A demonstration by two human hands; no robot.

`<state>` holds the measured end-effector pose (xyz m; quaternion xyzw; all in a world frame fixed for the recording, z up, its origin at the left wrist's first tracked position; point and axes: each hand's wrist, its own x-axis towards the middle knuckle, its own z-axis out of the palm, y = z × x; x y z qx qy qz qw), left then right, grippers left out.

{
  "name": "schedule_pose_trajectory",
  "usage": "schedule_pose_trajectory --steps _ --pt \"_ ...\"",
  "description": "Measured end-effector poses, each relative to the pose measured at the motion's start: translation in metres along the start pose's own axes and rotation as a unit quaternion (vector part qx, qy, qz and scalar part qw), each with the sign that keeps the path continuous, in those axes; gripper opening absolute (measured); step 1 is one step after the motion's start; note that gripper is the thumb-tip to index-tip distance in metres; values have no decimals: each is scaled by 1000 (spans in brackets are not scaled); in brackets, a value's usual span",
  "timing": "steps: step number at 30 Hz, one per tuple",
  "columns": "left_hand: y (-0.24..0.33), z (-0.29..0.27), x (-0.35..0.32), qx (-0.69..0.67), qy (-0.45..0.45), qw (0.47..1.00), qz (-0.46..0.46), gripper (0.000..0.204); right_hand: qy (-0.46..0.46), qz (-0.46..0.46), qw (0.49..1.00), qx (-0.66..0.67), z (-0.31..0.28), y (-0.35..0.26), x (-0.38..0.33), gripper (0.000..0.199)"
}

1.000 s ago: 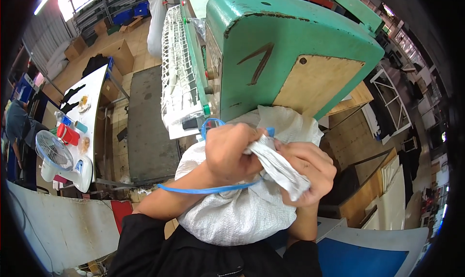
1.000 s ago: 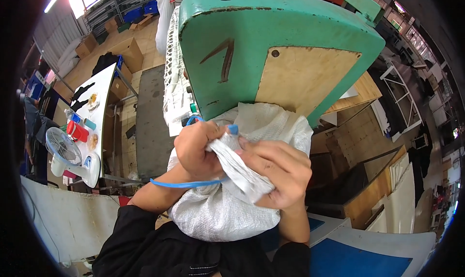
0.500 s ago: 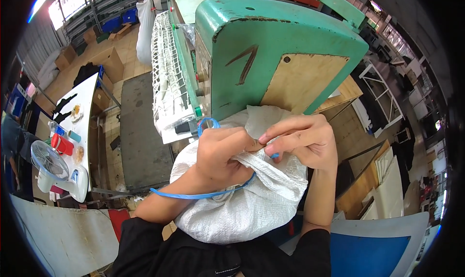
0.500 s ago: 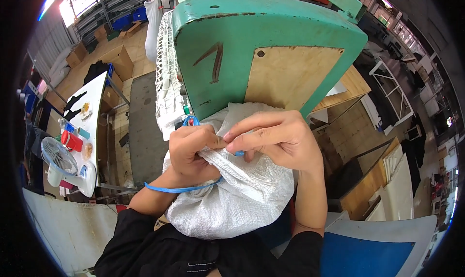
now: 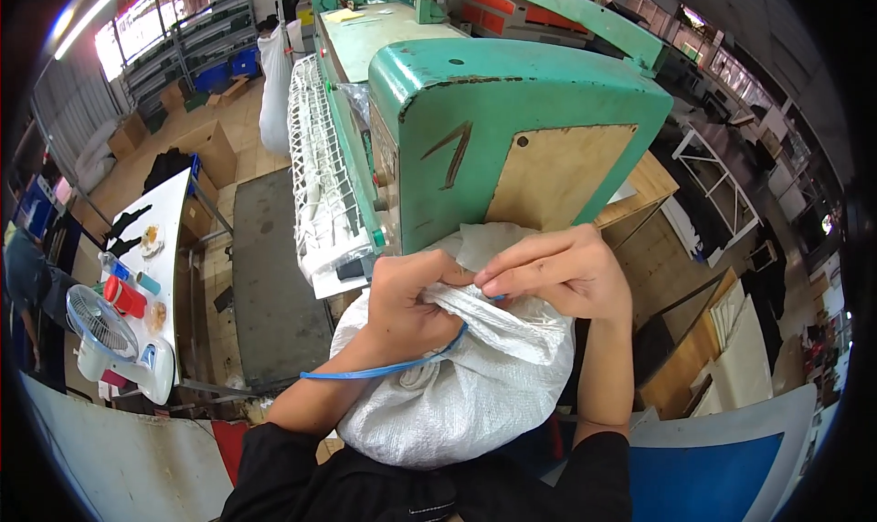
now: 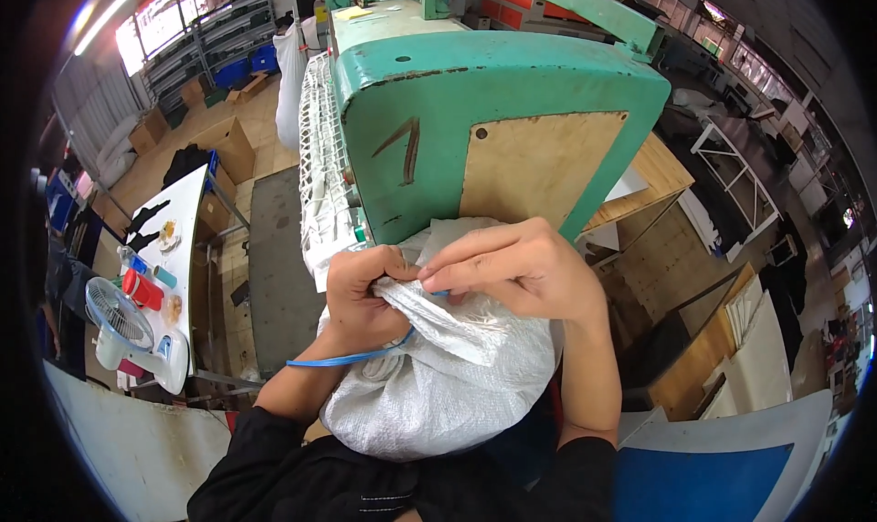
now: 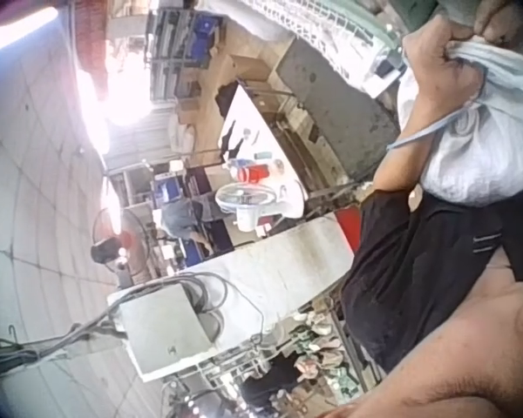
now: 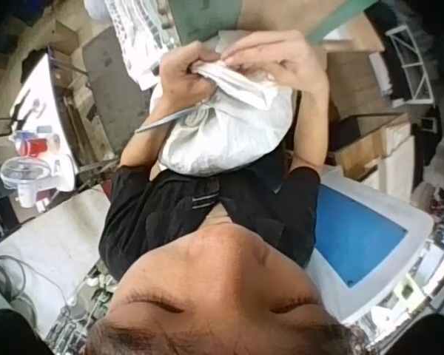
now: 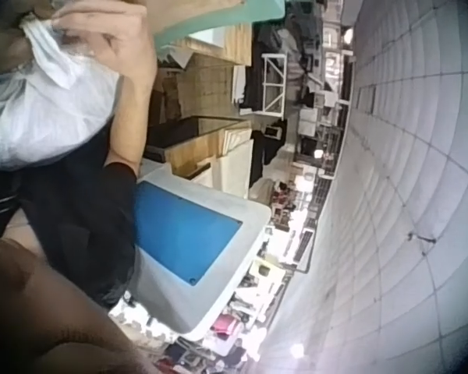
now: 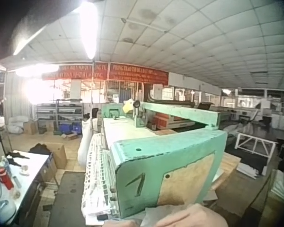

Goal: Tying and securing a large white bag to a machine using blue plastic strips.

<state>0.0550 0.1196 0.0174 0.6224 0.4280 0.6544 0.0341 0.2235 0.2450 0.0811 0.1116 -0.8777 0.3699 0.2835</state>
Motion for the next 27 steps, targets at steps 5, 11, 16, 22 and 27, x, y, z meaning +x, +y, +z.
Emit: schedule_pose_trajectory --steps 5,11,16,22,27 --pt "7 7 6 -22 14 999 -35 19 87 -59 993 -54 -1 12 -1 28" --pt "4 -4 2 6 0 1000 -14 14 43 -25 995 -90 12 -1 7 33" --pt "9 -4 2 17 -24 999 -33 13 52 -107 980 -162 5 8 0 24" --pt "17 -15 5 21 -29 999 -19 14 143 -154 938 -277 22 5 2 19" --pt "17 -20 7 15 -94 995 11 21 221 -213 903 -301 12 3 5 8"
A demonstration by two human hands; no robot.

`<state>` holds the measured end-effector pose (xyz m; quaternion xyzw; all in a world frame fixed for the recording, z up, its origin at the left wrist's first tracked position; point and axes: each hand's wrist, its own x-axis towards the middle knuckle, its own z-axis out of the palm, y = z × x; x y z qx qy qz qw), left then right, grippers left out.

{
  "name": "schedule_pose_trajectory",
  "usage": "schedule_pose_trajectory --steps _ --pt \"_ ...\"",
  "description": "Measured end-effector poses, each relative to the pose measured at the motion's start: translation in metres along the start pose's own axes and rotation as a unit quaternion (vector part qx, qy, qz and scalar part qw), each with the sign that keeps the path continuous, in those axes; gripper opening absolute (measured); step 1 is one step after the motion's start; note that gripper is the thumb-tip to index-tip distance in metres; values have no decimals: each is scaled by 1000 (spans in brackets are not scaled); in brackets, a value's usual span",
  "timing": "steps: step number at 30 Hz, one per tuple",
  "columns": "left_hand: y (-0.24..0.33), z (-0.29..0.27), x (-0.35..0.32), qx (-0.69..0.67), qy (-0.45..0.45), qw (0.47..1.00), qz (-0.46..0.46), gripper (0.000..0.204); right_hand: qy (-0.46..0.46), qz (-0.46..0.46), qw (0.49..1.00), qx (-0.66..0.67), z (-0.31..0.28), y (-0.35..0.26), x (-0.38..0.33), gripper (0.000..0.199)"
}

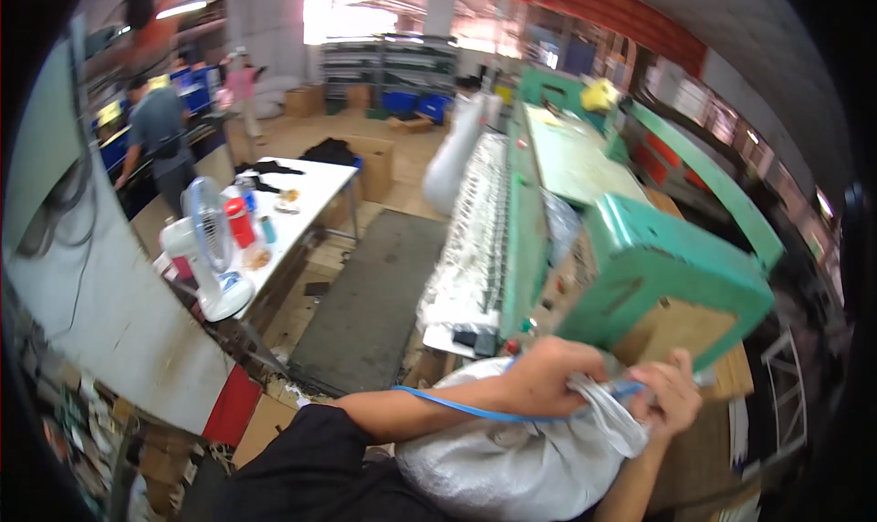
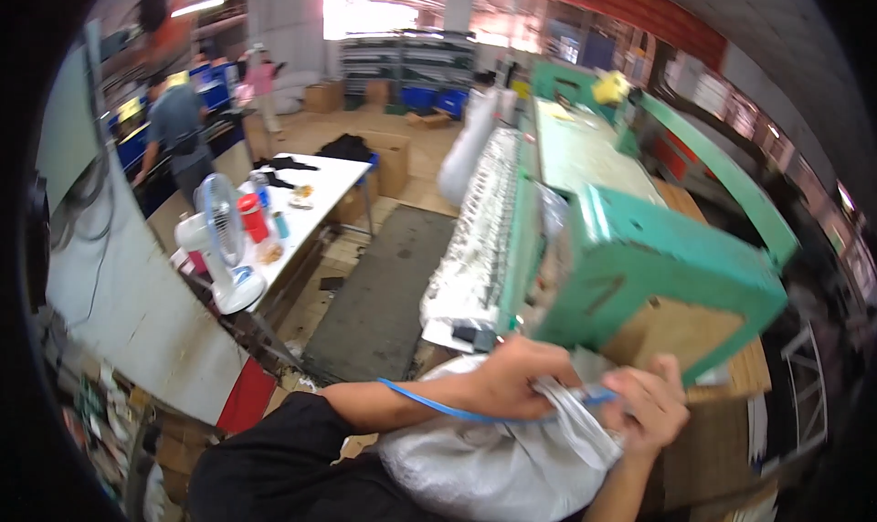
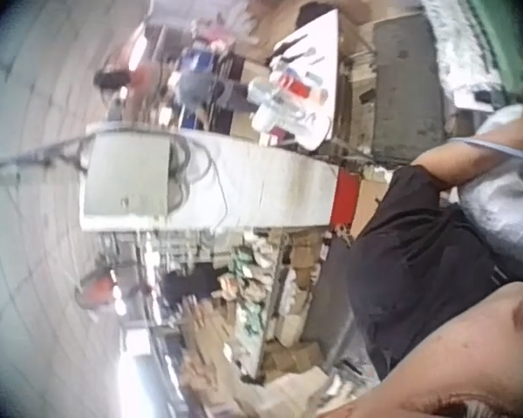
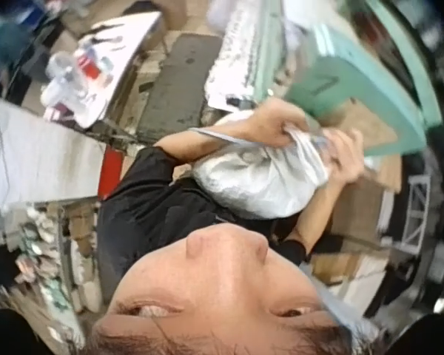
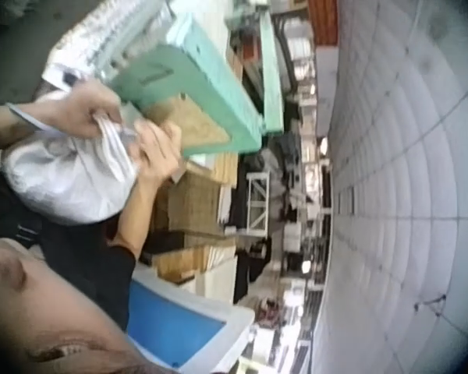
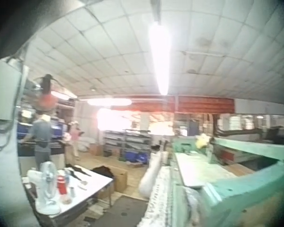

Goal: Tying and securing a large white bag to a machine using blue plastic strips.

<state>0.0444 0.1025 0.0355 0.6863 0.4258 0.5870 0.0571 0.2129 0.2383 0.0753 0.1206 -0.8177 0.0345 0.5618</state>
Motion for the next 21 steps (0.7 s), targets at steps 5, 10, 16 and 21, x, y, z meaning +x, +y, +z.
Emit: schedule_pose_trajectory --steps 5,10,16,21 --pt "28 -56 12 -134 -149 979 -28 56 58 29 997 50 -15 -24 76 12" --pt "51 -75 7 -347 -110 931 -20 78 23 -79 988 129 64 -59 212 12" --pt "51 -117 5 -299 -21 954 -20 96 40 -66 985 154 91 -56 239 22" --pt "25 -126 16 -439 -267 845 150 114 139 -55 921 361 85 -58 235 18"
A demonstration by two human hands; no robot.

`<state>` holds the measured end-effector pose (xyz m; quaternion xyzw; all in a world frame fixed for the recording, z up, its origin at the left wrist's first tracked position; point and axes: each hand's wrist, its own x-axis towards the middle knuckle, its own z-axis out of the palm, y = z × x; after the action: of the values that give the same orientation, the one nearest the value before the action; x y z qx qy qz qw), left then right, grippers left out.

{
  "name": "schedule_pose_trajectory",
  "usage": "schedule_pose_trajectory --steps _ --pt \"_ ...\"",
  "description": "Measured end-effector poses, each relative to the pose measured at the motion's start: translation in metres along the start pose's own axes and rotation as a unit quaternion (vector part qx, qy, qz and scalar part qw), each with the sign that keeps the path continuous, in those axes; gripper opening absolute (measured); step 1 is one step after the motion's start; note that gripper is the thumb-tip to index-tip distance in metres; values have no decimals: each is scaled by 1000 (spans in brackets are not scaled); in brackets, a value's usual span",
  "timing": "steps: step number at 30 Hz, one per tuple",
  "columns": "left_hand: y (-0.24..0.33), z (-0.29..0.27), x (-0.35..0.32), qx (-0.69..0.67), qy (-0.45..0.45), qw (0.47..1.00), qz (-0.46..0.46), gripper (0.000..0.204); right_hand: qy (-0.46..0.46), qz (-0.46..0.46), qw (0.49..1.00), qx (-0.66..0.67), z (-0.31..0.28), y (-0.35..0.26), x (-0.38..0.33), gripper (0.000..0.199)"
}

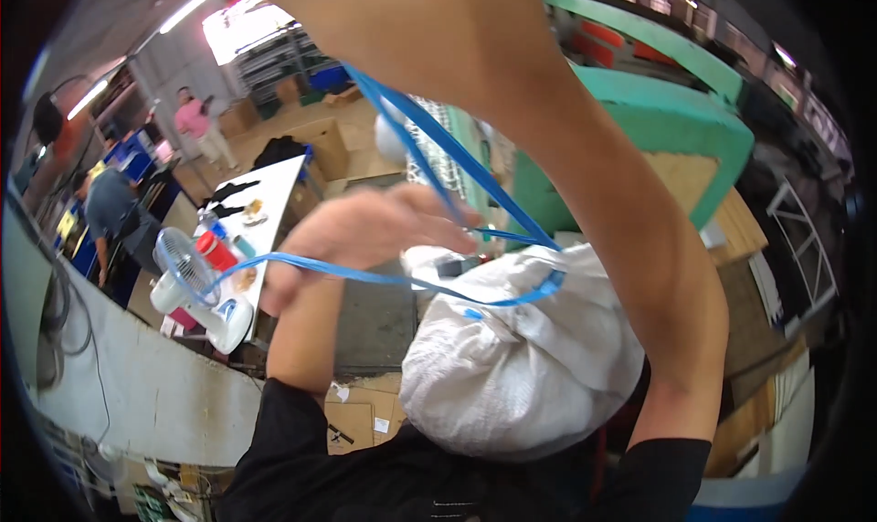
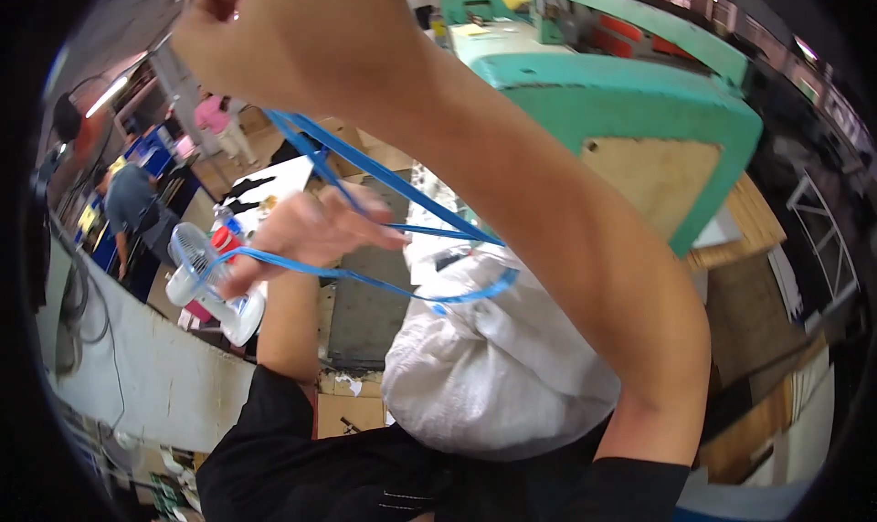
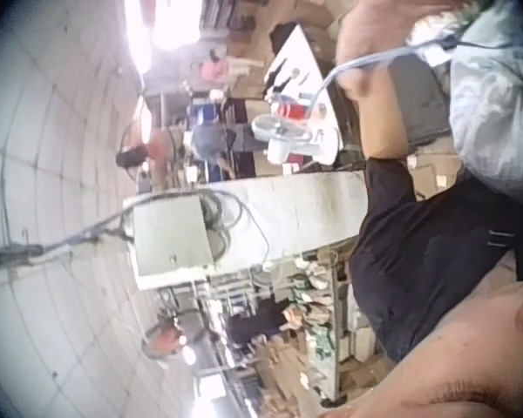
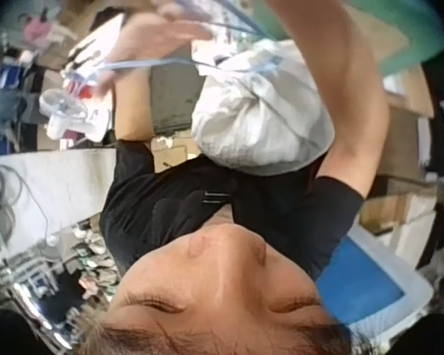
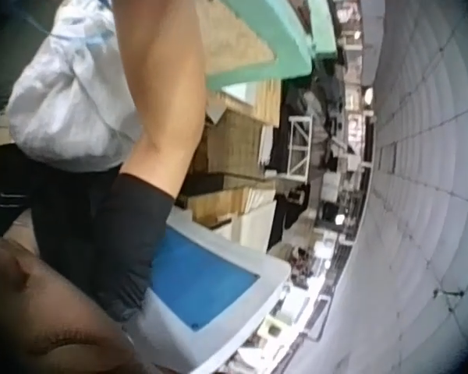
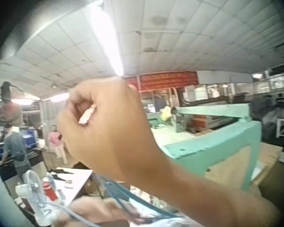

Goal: Tying and securing a large white bag to a machine using blue plastic strips.

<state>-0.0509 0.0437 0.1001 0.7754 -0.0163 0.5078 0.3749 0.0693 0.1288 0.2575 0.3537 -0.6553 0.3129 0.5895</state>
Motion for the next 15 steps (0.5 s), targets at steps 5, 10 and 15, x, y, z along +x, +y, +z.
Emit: schedule_pose_trajectory --steps 5,10,15 --pt "-5 14 30 89 217 968 -85 78 -92 177 977 -70 -28 -23 12 19" --pt "7 20 38 55 256 965 -33 19 -3 -23 983 -180 -22 43 -8 23" --pt "103 -6 17 39 405 913 38 15 -388 406 805 -194 -82 -26 -84 50"
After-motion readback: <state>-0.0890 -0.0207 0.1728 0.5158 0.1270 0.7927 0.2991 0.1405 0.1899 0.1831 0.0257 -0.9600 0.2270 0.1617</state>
